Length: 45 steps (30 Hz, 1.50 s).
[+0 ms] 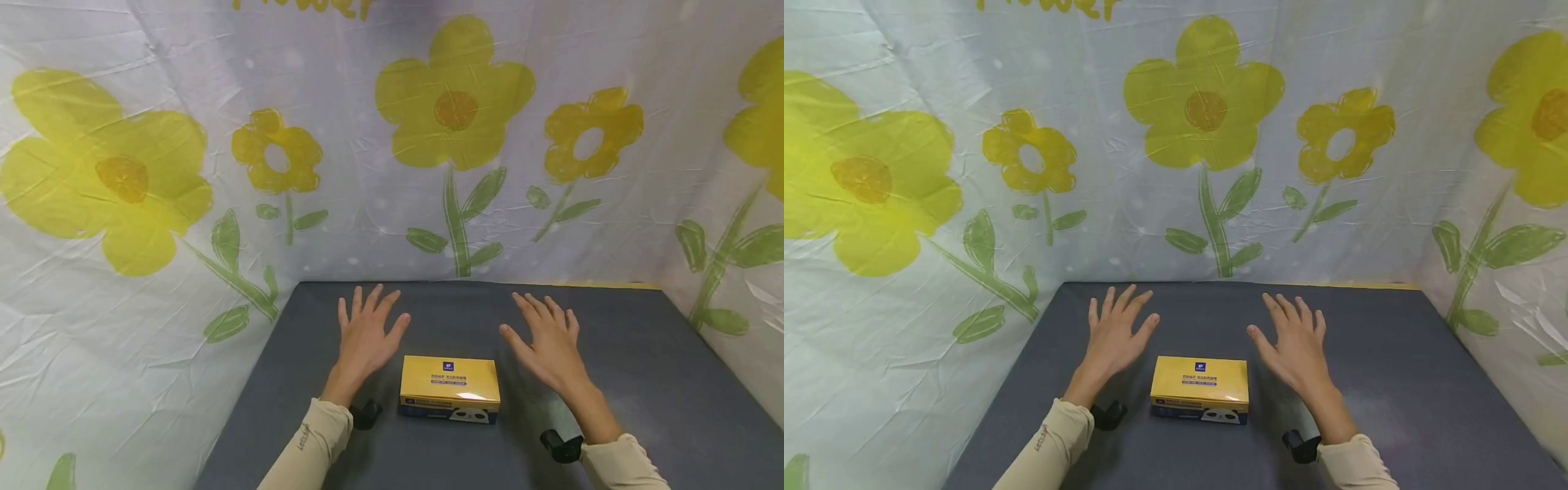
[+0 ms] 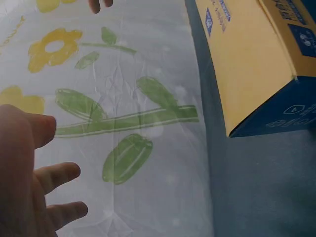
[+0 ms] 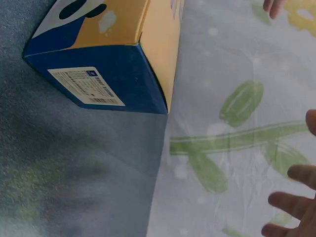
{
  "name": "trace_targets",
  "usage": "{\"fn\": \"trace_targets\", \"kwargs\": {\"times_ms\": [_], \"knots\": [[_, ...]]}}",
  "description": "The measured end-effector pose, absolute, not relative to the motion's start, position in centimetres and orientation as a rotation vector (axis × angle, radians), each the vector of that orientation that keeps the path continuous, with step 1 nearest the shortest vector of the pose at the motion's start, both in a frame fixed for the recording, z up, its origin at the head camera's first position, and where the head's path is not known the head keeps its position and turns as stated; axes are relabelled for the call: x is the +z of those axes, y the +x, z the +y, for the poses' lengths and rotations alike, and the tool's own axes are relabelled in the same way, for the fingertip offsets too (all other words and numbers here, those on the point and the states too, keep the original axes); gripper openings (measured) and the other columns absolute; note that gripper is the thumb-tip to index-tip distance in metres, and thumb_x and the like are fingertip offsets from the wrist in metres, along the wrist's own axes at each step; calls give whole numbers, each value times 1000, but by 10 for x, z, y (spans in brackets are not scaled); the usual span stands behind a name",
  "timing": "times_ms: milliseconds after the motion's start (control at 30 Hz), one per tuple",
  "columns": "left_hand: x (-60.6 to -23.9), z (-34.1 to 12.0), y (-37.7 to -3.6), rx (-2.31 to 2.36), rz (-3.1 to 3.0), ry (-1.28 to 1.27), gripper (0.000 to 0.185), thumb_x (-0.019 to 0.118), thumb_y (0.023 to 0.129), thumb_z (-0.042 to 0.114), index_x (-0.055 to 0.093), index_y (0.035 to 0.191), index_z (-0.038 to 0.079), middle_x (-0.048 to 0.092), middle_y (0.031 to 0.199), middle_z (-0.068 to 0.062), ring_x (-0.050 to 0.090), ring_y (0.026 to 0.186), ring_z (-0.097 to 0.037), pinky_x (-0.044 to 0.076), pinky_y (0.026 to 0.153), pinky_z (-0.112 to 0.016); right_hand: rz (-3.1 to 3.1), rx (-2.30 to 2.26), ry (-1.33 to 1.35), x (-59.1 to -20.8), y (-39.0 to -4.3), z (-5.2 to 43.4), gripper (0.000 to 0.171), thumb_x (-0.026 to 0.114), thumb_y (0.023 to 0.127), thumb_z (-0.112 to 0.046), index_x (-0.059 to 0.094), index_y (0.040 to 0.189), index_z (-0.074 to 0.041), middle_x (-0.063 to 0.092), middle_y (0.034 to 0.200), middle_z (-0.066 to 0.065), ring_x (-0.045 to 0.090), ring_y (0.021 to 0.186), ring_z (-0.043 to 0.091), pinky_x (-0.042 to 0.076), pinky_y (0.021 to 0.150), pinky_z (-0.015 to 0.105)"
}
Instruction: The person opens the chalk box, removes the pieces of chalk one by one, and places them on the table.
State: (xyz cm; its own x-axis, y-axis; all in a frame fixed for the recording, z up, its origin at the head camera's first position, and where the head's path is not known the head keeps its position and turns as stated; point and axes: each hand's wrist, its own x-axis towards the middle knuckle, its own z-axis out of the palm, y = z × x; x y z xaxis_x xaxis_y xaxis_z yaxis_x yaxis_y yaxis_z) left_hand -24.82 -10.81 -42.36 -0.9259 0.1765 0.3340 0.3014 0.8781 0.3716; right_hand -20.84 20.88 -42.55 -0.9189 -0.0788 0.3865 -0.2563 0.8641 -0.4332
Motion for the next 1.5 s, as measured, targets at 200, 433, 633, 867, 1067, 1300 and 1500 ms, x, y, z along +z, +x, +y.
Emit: {"fn": "trace_targets", "kwargs": {"times_ms": [200,433,633,867,1067,1300,1500], "knots": [[-431,-107,-247,-736,-2694,-403,46,51,103,48,59,143,27,48,156,-9,27,153,-43,9,121,-67,-2624,848,345,-434,-207,207,61,64,99,-34,47,152,-10,48,151,26,33,141,52,12,110,74],[-444,-106,-242,-829,-2680,-426,43,55,103,45,65,138,22,56,149,-11,36,148,-43,21,119,-66,-2575,834,482,-451,-206,204,57,73,93,-27,56,144,-8,62,136,20,46,127,44,22,105,69],[-457,-107,-239,-867,-2702,-462,42,57,102,44,65,137,22,59,145,-9,47,141,-38,32,114,-65,-2584,835,574,-465,-203,198,57,79,88,-29,61,139,-11,66,131,13,52,123,38,26,104,67],[-476,-110,-235,-980,-2751,-541,47,57,102,46,62,140,19,54,151,-9,47,141,-37,34,112,-66,-2611,817,671,-478,-202,194,58,85,82,-33,65,134,-17,70,123,1,57,112,25,35,99,63],[-493,-112,-228,-1183,-2773,-596,51,60,99,50,58,143,24,51,154,-5,44,145,-33,38,112,-62,-2647,818,733,-485,-202,192,54,86,81,-37,68,129,-20,70,119,-3,56,105,18,38,96,60],[-517,-114,-221,-1497,-2792,-612,84,78,83,55,39,155,35,42,160,-2,40,148,-33,36,111,-66,-2698,804,738,-487,-202,188,58,89,76,-40,69,128,-23,71,116,-6,52,100,12,39,92,51],[-538,-114,-220,-1726,-2796,-589,111,91,73,46,22,160,42,42,157,-5,50,134,-28,42,105,-57,-2741,785,747,-484,-203,184,63,89,75,-42,68,130,-19,71,119,-5,54,102,14,42,90,47]]}}
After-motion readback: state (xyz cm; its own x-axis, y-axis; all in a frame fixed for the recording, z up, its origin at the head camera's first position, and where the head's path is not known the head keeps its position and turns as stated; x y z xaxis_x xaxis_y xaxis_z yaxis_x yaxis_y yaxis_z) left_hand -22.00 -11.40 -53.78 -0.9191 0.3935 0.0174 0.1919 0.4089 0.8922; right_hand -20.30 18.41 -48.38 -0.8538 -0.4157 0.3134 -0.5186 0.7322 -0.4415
